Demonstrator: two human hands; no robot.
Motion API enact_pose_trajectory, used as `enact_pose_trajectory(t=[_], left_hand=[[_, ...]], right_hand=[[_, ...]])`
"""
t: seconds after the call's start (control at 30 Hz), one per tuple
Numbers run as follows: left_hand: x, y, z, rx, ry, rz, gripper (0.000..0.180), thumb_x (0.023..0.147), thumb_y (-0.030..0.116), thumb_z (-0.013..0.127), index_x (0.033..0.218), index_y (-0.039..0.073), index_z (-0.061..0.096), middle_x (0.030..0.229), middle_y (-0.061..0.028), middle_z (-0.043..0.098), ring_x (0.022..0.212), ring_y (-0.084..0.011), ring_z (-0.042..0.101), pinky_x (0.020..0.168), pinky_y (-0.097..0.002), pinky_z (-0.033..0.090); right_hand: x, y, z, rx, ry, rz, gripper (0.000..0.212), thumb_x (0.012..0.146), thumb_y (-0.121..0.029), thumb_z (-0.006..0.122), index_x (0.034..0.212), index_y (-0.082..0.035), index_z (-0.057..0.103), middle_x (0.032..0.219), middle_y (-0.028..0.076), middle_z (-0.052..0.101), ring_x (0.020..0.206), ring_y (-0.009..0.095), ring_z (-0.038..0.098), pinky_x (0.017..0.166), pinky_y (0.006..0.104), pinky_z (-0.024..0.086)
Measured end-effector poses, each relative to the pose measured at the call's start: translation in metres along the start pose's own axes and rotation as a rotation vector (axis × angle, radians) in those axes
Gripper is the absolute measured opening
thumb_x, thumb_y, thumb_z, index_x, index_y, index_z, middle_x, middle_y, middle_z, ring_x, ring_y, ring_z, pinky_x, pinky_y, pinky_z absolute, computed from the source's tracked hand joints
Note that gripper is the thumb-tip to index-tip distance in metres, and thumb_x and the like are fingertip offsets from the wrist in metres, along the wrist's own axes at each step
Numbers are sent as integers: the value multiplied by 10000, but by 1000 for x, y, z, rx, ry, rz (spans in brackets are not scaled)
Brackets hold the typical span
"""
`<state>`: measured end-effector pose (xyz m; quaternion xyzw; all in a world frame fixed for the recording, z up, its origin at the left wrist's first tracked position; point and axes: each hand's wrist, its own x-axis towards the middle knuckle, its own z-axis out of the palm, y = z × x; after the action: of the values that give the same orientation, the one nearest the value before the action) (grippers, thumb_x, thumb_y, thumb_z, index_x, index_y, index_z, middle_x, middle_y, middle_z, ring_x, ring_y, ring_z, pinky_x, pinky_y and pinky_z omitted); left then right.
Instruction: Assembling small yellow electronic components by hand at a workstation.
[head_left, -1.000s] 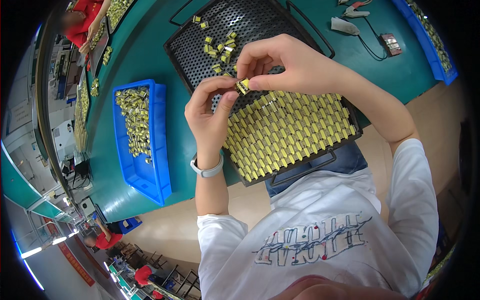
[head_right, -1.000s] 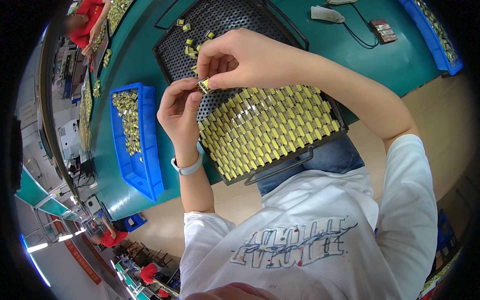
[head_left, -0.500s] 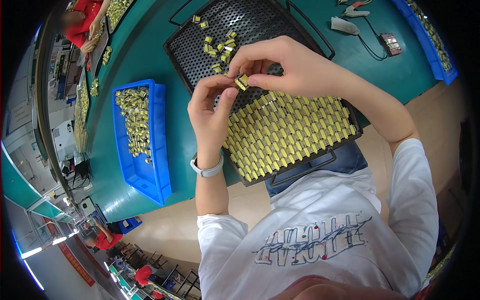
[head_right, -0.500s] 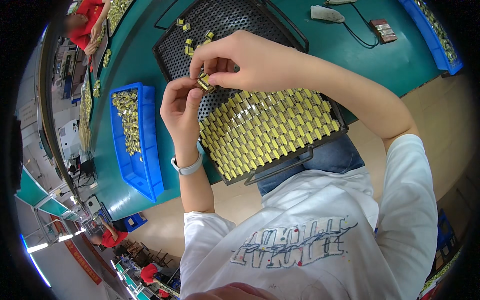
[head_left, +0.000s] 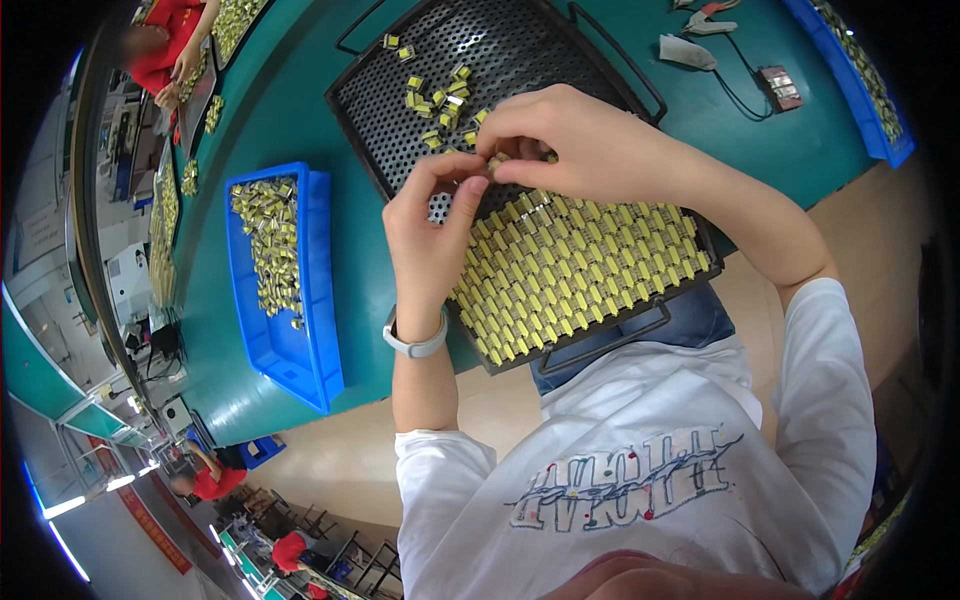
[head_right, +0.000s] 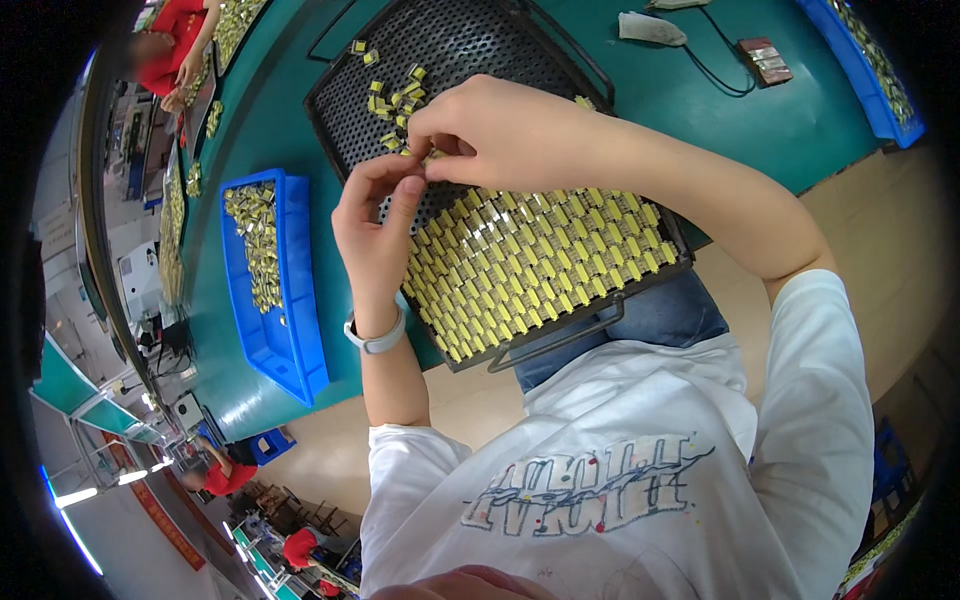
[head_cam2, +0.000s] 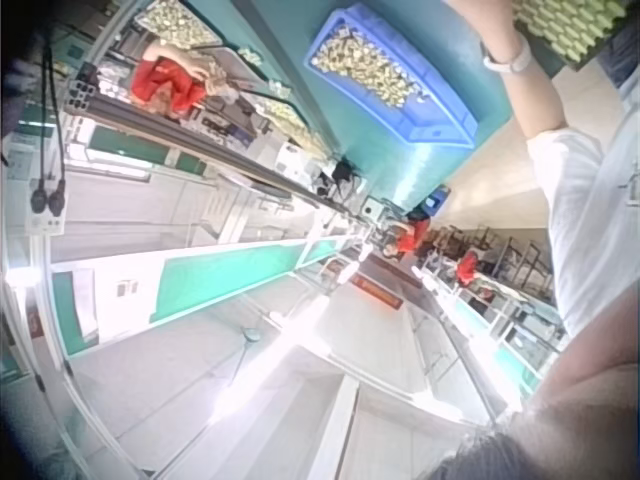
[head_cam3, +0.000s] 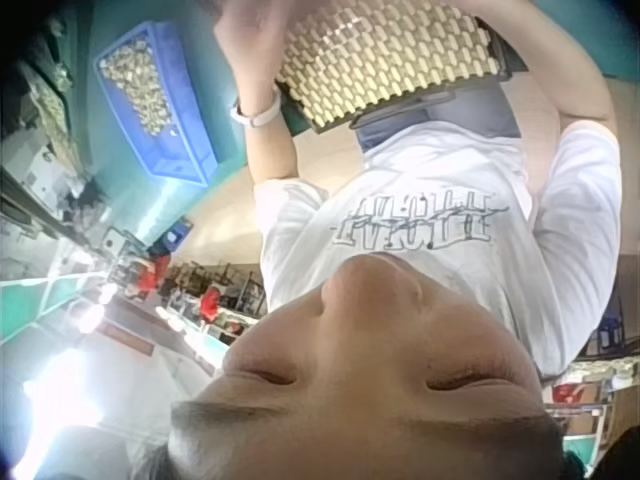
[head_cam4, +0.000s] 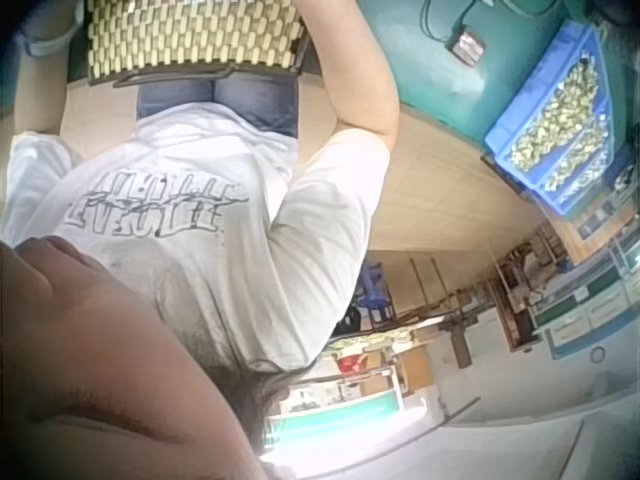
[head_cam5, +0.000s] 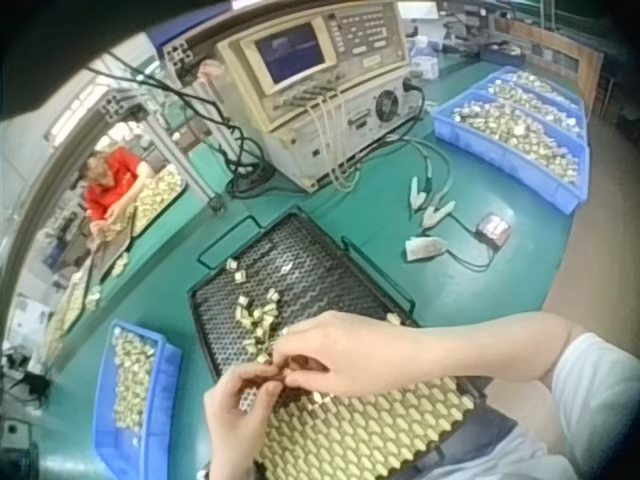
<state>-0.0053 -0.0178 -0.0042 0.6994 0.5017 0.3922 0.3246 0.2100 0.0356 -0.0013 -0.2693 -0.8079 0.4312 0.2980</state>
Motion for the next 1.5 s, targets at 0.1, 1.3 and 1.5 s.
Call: enact_pose_trajectory(t=[0.1, 1.3, 1.5], left_hand=[[6, 0, -5, 62, 103, -57, 154, 901, 13, 732, 1050, 2, 693, 962, -80, 738, 874, -149, 695, 793, -285, 540], [4, -9, -8, 580, -82, -54, 176, 875, 182, 768, 992, 68, 703, 824, -52, 676, 680, -188, 646, 611, -333, 513], [4, -9, -5, 501, -71, -78, 184, 875, 177, 769, 997, 51, 713, 819, -63, 692, 670, -181, 642, 626, -324, 518]], right_hand=[[-3, 6, 1, -132, 89, 22, 130, 905, -72, 673, 996, 18, 650, 878, 125, 660, 728, 245, 632, 672, 345, 510], [-6, 22, 10, -529, -54, 14, 92, 896, -76, 589, 865, -41, 669, 895, 82, 631, 1018, 260, 575, 1052, 424, 414], [-5, 23, 10, -499, -76, 10, 97, 878, -68, 580, 820, -38, 652, 872, 82, 629, 1020, 257, 576, 1077, 419, 403]])
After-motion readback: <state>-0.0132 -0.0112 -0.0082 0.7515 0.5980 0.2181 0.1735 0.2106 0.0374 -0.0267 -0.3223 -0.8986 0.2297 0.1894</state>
